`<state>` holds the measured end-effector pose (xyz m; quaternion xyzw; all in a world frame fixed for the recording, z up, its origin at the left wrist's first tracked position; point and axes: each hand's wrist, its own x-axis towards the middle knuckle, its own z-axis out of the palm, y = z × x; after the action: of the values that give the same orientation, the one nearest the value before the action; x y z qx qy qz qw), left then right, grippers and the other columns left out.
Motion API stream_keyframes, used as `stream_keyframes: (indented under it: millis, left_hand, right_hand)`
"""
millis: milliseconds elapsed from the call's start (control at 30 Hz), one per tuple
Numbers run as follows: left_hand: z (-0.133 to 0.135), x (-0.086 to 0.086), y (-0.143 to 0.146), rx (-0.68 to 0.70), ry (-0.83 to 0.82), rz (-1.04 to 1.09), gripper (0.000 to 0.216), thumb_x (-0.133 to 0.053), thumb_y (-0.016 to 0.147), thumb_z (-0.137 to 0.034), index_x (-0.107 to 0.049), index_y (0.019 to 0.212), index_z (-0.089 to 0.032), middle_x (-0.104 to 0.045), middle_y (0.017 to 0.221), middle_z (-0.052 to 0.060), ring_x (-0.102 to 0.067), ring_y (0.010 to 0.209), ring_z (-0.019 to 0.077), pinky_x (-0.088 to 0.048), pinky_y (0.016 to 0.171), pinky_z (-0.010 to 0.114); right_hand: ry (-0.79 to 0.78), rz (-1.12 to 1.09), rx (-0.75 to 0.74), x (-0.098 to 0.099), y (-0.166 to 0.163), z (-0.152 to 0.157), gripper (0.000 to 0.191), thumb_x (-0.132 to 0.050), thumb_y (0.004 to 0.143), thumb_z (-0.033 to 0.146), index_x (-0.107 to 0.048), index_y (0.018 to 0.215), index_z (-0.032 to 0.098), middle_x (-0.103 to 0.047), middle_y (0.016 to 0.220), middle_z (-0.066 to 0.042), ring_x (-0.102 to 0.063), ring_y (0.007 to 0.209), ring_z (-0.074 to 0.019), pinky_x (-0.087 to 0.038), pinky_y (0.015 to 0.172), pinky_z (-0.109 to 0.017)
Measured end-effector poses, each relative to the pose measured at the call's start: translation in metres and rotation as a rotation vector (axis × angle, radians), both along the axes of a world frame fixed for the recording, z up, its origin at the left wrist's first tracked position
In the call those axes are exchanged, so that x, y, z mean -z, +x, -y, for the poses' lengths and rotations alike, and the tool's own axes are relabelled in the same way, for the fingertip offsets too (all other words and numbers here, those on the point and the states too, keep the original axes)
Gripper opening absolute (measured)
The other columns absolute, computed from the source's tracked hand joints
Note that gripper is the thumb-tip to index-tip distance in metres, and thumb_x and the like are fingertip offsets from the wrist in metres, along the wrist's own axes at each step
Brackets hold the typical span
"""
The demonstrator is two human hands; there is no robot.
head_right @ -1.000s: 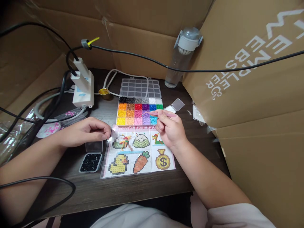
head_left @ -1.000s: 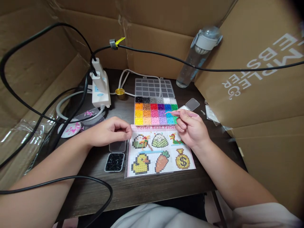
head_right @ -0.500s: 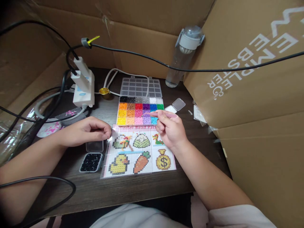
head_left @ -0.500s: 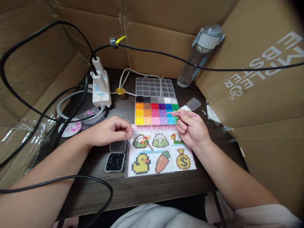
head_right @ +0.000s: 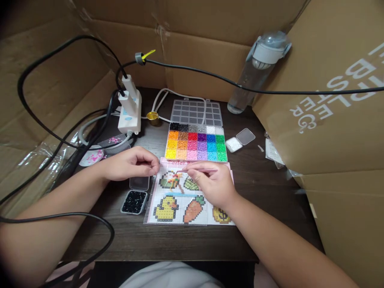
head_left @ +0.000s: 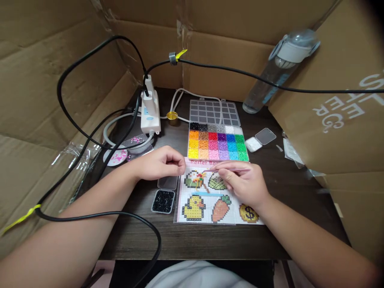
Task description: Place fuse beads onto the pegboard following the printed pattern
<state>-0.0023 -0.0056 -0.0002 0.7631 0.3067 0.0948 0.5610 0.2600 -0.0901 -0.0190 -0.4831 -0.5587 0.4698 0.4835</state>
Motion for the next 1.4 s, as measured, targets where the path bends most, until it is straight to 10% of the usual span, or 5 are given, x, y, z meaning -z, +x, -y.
stream_keyframes:
  millis: [300,1100,1400]
  left_hand:
    - [0.000,0.001,0.000,0.009,-0.002,0.006,0.027,-0.066,0.084,-0.037,-0.065,0.071,-0.014,-0.055,0.061,-0.001,-0.045,0.057,0.0098,-0.035,0.053,0.021]
    - [0.000,0.001,0.001,0.000,-0.015,-0.010,0.028,-0.066,0.083,-0.039,-0.065,0.071,-0.014,-0.056,0.063,0.000,-0.047,0.058,0.0108,-0.036,0.054,0.022]
    - [0.000,-0.001,0.001,-0.007,-0.014,-0.003,0.026,-0.068,0.082,-0.037,-0.066,0.070,-0.014,-0.057,0.062,0.000,-0.047,0.057,0.0102,-0.036,0.053,0.022]
  right_hand:
    - [0.029,0.090,-0.024,0.002,-0.005,-0.001,0.009,-0.076,0.082,0.024,-0.085,0.083,0.023,-0.081,0.083,-0.008,-0.068,0.062,-0.0170,-0.042,0.037,-0.023]
    - [0.028,0.077,-0.064,0.006,-0.004,-0.002,0.008,-0.077,0.082,0.022,-0.084,0.082,0.023,-0.082,0.087,-0.008,-0.057,0.050,-0.0107,-0.040,0.037,-0.023]
    - [-0.122,-0.165,0.007,0.003,0.011,-0.007,0.015,-0.080,0.086,0.034,-0.084,0.088,0.020,-0.054,0.043,0.004,-0.043,0.038,-0.0081,-0.035,0.037,-0.022]
